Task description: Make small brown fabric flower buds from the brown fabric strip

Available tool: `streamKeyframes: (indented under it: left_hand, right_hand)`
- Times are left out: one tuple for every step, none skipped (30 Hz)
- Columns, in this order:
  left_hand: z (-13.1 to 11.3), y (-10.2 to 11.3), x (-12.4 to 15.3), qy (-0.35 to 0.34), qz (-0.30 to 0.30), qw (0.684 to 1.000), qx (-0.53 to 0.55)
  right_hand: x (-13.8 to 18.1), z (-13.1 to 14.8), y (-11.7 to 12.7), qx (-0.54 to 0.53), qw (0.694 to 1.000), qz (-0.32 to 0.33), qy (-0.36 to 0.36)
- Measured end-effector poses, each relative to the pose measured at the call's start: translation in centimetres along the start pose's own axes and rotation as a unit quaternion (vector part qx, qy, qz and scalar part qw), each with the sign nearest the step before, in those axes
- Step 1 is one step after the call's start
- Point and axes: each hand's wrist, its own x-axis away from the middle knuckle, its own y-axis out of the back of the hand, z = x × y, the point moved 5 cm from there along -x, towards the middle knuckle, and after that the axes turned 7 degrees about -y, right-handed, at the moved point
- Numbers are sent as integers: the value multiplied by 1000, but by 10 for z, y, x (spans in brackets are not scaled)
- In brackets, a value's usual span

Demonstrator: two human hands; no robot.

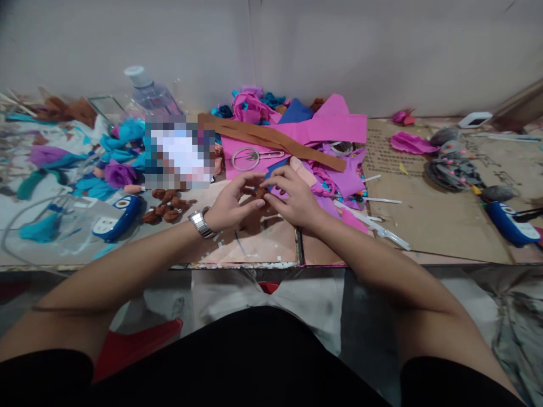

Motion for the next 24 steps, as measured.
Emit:
streamKeyframes:
  left_hand:
    - [0, 1, 0, 0, -6, 1000, -5]
    - [0, 1, 0, 0, -11, 1000, -6]
    - [0, 1, -1, -1, -13, 1000, -5]
    - [0, 1, -1, -2, -14, 1000, -4]
    - [-1, 1, -1, -5, -14, 1000, -1]
    - [-2, 2, -1, -6, -15, 1000, 2]
    - [-2, 2, -2, -6, -17, 1000, 6]
    - [-3, 3, -2, -3, -19, 1000, 10]
    - [-3, 3, -3, 1, -25, 1000, 13]
    - [-3, 4, -3, 7, -30, 999, 13]
    - [-3, 5, -3, 12, -35, 999, 11]
    - [-4, 6, -4, 17, -39, 999, 6]
    - [-4, 7, -4, 20, -40, 999, 0]
    - [-4, 7, -5, 22, -39, 999, -5]
    - [-5, 7, -5, 23, -35, 999, -8]
    - [-6, 7, -5, 23, -30, 999, -9]
    - [-6, 7, -5, 24, -26, 999, -8]
    - [-7, 7, -6, 23, -22, 999, -7]
    - [-8, 7, -6, 22, -19, 1000, -6]
    - [-8, 7, -6, 20, -17, 1000, -6]
    - [-9, 7, -6, 16, -15, 1000, -8]
    - [-10, 7, -6, 12, -12, 1000, -10]
    - [-11, 7, -6, 7, -10, 1000, -14]
    - [-12, 7, -6, 4, -8, 1000, -17]
  right_hand:
    - [0, 0, 0, 2, 1000, 1, -4]
    - [0, 0, 0, 1, 1000, 4, -10]
    - [0, 0, -1, -2, 1000, 10, -16]
    - [1, 0, -2, -5, 1000, 16, -22]
    - [1, 0, -2, -9, 999, 22, -29]
    - [1, 0, -3, -13, 999, 24, -38]
    - [1, -1, -2, -19, 998, 25, -48]
    - [2, -1, -2, -25, 997, 23, -62]
    - [2, -2, -1, -32, 996, 22, -78]
    - [2, -3, -1, -39, 995, 21, -93]
    - [2, -4, -1, -45, 993, 21, -105]
    - [2, -4, 0, -47, 992, 24, -111]
    - [2, -4, 0, -46, 992, 28, -114]
    - [2, -4, -1, -41, 992, 32, -114]
    - [2, -4, -1, -36, 992, 36, -113]
    - [2, -5, -1, -31, 992, 39, -112]
    - [2, -5, -1, -27, 993, 41, -112]
    - [2, -5, -1, -26, 993, 42, -111]
    - [2, -5, -1, -26, 993, 42, -109]
    - [1, -5, -1, -26, 993, 40, -107]
    - [1, -5, -1, -26, 993, 38, -106]
    - [1, -5, 0, -25, 993, 38, -106]
    - [1, -4, 0, -23, 993, 39, -107]
    - [1, -4, 0, -22, 993, 40, -109]
